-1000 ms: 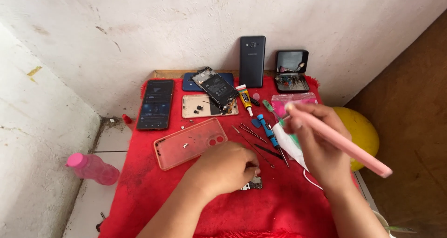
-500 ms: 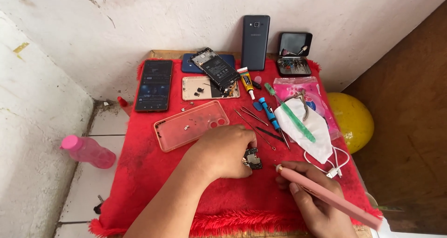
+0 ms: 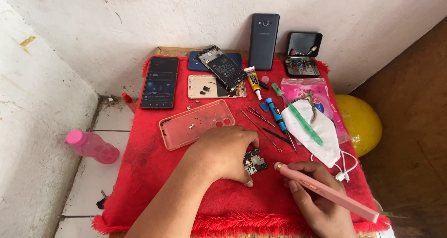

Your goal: Brushing a phone circuit board with a toothbrush and then using a handheld tool to apply heat or air to it.

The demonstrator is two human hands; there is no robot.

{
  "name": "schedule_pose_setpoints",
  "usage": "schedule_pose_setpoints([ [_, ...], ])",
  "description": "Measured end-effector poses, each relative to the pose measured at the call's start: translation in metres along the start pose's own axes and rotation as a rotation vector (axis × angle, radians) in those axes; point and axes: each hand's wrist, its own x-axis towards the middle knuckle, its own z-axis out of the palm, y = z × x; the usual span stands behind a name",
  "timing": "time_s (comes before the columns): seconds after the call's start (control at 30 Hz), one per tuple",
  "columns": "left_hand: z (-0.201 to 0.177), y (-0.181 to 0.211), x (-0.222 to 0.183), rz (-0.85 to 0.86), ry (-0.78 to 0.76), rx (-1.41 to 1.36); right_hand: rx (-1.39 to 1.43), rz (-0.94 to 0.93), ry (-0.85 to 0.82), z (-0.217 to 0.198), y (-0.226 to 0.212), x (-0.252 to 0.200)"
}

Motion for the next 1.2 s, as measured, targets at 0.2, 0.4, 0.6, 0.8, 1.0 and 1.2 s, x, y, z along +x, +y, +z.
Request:
schedule_pose_setpoints([
  [0.2, -0.010, -0.002, -0.008, -0.103, -0.071, 0.020, -0.237, -0.074, 0.007, 0.010, -0.018, -0.015],
  [0.4, -0.017, -0.002, -0.013, -0.132, -0.096, 0.014, -0.307, -0.070, 0.157, 0.033, -0.010, -0.022],
  [0.6, -0.019, -0.005, -0.015, -0.167, -0.099, -0.012, -0.131, -0.035, 0.115, 0.031, -0.016, -0.021],
  [0.8, -0.015, -0.009, -0.013, -0.170, -0.104, -0.004, -0.030, 0.112, 0.178, 0.034, -0.022, -0.022],
  [1.0, -0.015, -0.009, -0.012, -0.186, -0.097, -0.022, 0.080, 0.146, 0.169, 0.031, -0.008, -0.024],
  [1.2, -0.014, -0.008, -0.011, -0.177, -0.105, -0.010, 0.034, 0.098, 0.146, 0.029, -0.005, -0.025],
])
